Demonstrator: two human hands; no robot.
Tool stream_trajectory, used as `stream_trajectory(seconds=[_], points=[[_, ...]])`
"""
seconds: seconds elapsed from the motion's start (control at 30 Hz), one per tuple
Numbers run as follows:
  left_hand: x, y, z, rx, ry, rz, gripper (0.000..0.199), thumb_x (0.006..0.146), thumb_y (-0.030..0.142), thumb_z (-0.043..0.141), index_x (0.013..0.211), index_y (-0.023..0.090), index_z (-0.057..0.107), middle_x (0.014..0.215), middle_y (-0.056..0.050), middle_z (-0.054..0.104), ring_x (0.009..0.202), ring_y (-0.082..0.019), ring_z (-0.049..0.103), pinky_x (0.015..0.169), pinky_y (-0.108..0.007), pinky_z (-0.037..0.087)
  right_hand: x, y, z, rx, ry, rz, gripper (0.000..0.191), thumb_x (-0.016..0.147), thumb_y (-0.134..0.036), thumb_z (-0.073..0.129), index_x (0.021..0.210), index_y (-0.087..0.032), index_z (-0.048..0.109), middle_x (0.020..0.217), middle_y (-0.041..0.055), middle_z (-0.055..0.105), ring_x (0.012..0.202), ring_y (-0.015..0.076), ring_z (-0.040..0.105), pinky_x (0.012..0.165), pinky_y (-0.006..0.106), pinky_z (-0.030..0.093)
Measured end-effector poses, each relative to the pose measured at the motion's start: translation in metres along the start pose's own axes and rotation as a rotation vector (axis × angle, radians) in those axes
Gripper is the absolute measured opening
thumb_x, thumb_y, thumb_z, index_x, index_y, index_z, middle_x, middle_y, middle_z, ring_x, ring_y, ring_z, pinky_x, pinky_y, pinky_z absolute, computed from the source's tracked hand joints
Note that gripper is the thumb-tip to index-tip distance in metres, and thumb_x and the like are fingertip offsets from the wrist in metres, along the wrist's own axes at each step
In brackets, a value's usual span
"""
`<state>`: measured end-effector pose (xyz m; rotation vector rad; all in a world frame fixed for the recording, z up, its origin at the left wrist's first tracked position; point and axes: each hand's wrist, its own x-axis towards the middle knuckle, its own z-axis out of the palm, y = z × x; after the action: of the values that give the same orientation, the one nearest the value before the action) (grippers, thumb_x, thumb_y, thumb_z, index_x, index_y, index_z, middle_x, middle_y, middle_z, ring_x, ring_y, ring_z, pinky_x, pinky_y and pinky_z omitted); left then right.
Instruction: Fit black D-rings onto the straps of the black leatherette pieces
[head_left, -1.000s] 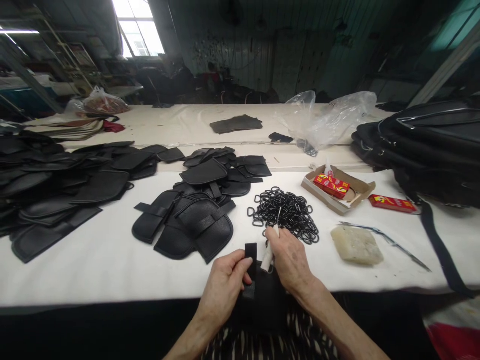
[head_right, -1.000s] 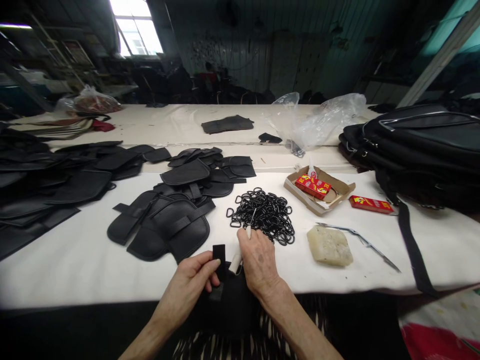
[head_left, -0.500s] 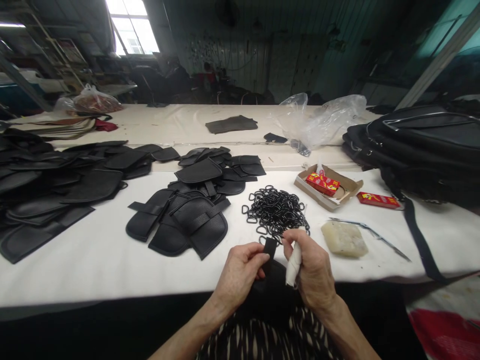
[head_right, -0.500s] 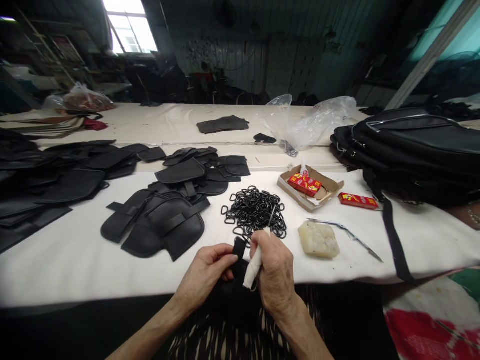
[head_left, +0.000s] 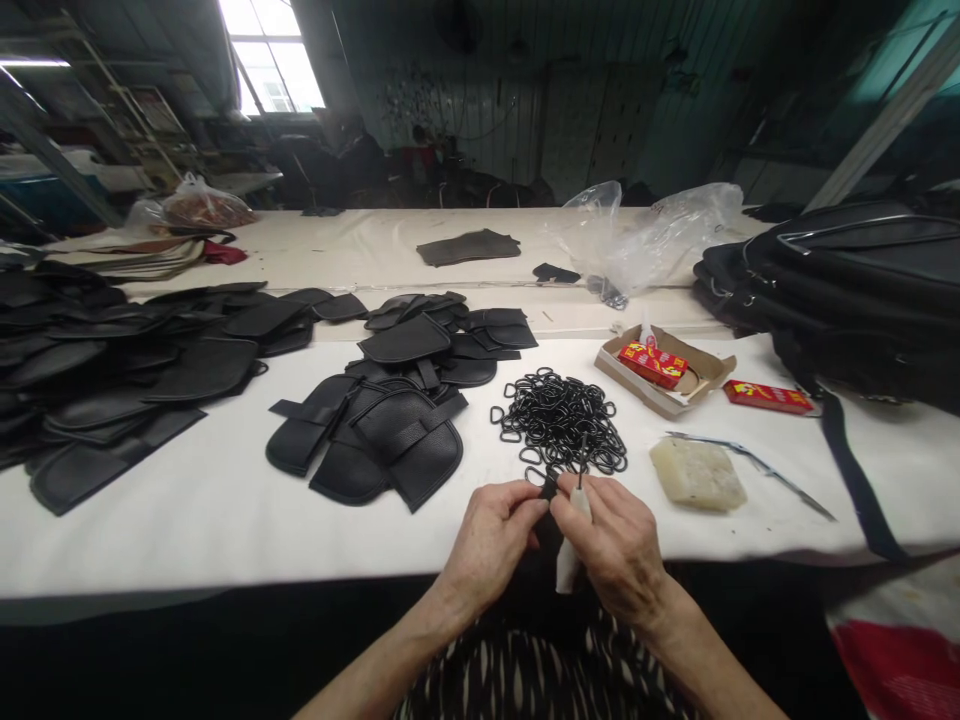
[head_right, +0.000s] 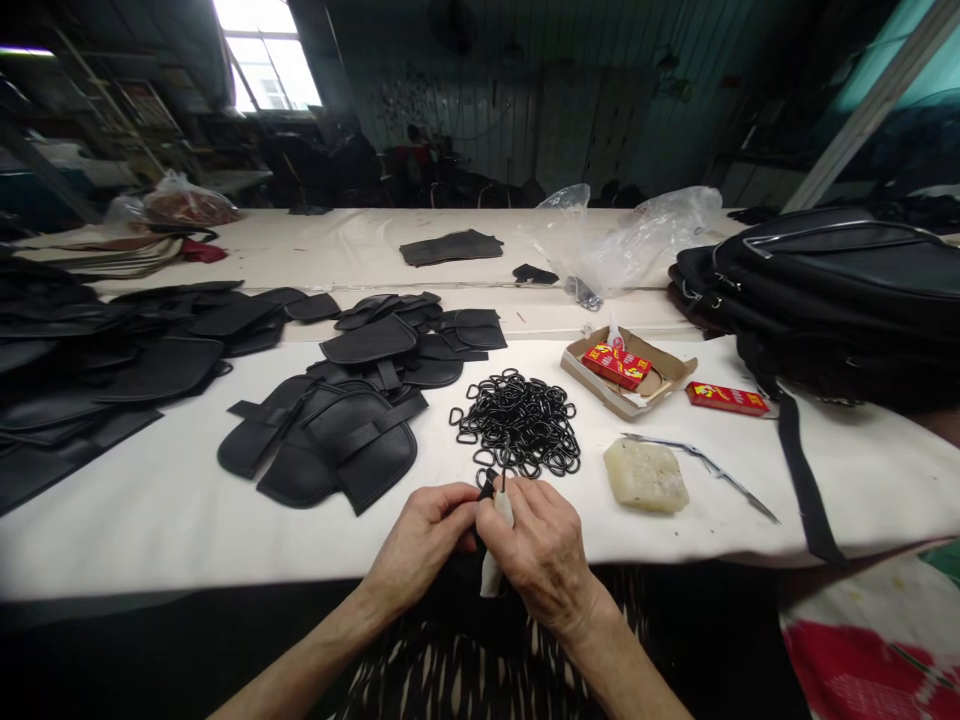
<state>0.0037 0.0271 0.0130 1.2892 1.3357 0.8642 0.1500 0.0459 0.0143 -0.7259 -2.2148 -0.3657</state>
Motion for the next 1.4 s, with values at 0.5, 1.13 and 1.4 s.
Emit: stream_trajectory(seconds=[0.5, 1.13, 1.4], points=[[0.001, 0.004, -0.004, -0.24, 0.027, -0.056, 0.014, 0.079, 0.026, 0.052, 0.082, 0.015, 0.061, 0.063, 0.002, 0.055, 0.057, -0.011, 0.049, 0.058, -0.022, 0.038, -0.002, -0.007, 0.0, 0.146, 0.061, 0.069, 0.013, 0.085, -0.006, 0.045, 0.088, -0.015, 0.055, 0.076, 0.0116, 0.064, 0.074, 0.0199, 0.06, 0.063, 0.032, 0.051], [-0.001, -0.003, -0.009, -0.61, -0.003, -0.181, 0.033, 0.066, 0.016, 0.067, 0.099, 0.014, 0.063, 0.068, 0.0, 0.062, 0.057, -0.009, 0.053, 0.06, -0.023, 0.04, -0.005, -0.017, 0.002, 0.185, 0.06, 0.147, 0.014, 0.085, -0.005, 0.046, 0.092, -0.013, 0.056, 0.083, 0.0147, 0.066, 0.079, 0.0213, 0.061, 0.062, 0.033, 0.053], [0.0, -0.008, -0.01, -0.598, -0.021, -0.165, 0.022, 0.067, 0.017, 0.064, 0.089, 0.014, 0.064, 0.065, -0.001, 0.062, 0.054, -0.01, 0.052, 0.057, -0.022, 0.039, -0.009, -0.022, 0.006, 0.216, 0.066, 0.161, 0.015, 0.085, -0.009, 0.046, 0.089, -0.018, 0.057, 0.085, 0.012, 0.067, 0.075, 0.0195, 0.062, 0.062, 0.031, 0.051]])
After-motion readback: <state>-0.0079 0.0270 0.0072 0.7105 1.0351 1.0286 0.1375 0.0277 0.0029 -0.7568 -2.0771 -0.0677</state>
